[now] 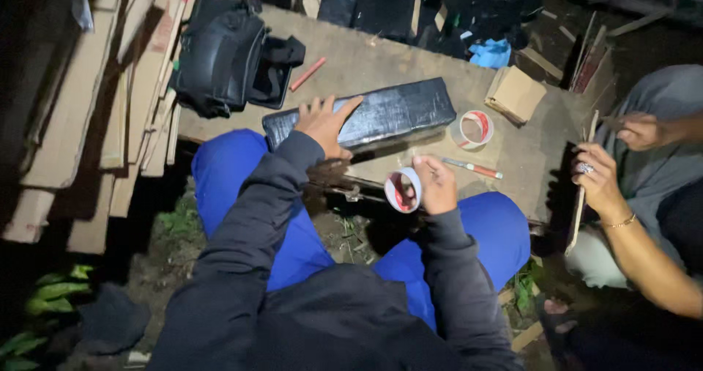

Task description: The person wraps a rectangular package with white tape, repeatedly pulling tape from a roll and smoothing it over the surface. The package is turned and repositioned several times to cover different sides.

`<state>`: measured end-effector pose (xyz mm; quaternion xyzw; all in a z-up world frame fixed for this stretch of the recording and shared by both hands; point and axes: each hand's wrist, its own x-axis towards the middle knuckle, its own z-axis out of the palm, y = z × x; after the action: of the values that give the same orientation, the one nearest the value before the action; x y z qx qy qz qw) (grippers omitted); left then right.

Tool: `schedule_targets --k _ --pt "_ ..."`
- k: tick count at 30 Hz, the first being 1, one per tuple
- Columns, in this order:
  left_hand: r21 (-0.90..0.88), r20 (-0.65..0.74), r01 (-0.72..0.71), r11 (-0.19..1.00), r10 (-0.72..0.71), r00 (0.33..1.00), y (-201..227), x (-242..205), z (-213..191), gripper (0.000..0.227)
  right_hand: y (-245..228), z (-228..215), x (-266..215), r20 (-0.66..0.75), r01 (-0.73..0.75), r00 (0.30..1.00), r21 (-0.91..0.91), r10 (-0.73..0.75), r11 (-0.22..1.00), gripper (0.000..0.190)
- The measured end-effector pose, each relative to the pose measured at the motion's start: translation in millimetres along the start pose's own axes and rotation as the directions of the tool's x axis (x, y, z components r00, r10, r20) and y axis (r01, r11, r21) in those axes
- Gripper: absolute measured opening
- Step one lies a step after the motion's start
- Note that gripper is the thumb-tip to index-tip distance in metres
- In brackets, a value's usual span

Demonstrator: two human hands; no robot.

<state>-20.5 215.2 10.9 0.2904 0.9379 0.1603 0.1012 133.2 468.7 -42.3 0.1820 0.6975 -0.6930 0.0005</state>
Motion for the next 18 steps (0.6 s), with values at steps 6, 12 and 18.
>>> schedule_targets --k 6,12,18 --pt "-0.752 -0.198 -0.124 0.647 -0.042 0.979 52 -8 13 0.043 -33 41 8 -0.003 0.311 0.941 -0.388 -0.338 0.868 0.025" --pt "-0.666 -0.512 -0.403 0.627 0.008 0.859 43 20 47 0.014 -59 55 -9 0.013 0.430 0.902 -0.135 -0.433 0.893 0.055" --pt "-0.595 -0.412 -0.361 0.718 0.114 0.904 24 79 27 0.017 -44 43 2 -0.083 0.243 0.957 -0.302 -0.279 0.922 0.023"
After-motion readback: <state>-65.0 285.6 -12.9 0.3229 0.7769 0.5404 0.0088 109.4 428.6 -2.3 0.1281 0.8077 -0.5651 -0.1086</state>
